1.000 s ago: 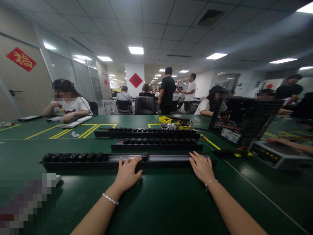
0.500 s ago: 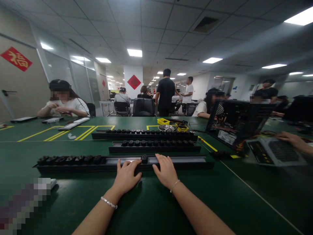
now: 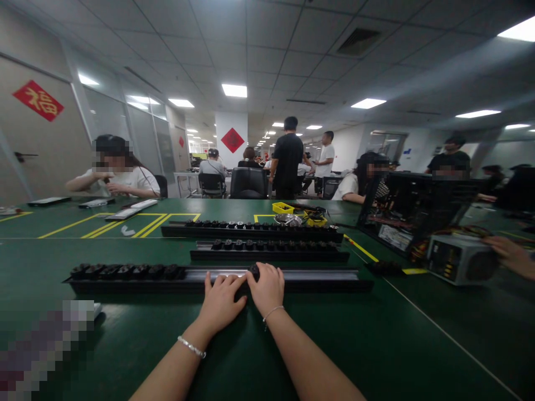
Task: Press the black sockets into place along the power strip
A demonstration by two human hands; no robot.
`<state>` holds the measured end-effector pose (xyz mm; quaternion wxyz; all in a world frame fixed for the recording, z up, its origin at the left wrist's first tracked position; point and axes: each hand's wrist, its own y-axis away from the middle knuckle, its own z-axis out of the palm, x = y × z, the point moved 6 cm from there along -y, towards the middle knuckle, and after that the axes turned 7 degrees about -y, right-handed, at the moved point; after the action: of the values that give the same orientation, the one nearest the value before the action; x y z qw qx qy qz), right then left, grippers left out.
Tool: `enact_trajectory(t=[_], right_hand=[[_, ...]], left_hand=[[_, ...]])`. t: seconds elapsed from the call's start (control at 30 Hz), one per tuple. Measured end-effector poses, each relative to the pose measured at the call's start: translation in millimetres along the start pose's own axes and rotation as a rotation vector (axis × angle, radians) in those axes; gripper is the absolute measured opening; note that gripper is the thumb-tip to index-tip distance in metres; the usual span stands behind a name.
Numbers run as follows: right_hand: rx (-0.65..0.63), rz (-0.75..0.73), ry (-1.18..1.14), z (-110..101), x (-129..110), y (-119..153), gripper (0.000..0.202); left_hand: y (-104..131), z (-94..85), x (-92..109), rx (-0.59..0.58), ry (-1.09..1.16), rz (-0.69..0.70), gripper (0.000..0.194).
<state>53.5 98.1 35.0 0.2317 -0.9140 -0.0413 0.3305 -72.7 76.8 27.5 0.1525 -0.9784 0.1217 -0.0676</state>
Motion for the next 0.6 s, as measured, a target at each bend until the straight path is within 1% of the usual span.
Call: enact_trajectory(t=[0.13,0.47,0.6], right_hand=[[0.001,0.007,0.023,-0.2,-1.9,-2.1,0.038],[-0.001,0.007,0.048,-0.3,1.1,-3.0,0.04],[0.008,-0.002,0.052,0.0,2.2,-3.4,0.04]], left_hand=[[0.2,-1.6,1.4,-0.011,-0.001,0.01,0.048],[3.1,0.4,1.5,0.034,-0.005,0.035,0.051],[3.1,0.3,1.5,0.035,0.002,0.037,0.051]])
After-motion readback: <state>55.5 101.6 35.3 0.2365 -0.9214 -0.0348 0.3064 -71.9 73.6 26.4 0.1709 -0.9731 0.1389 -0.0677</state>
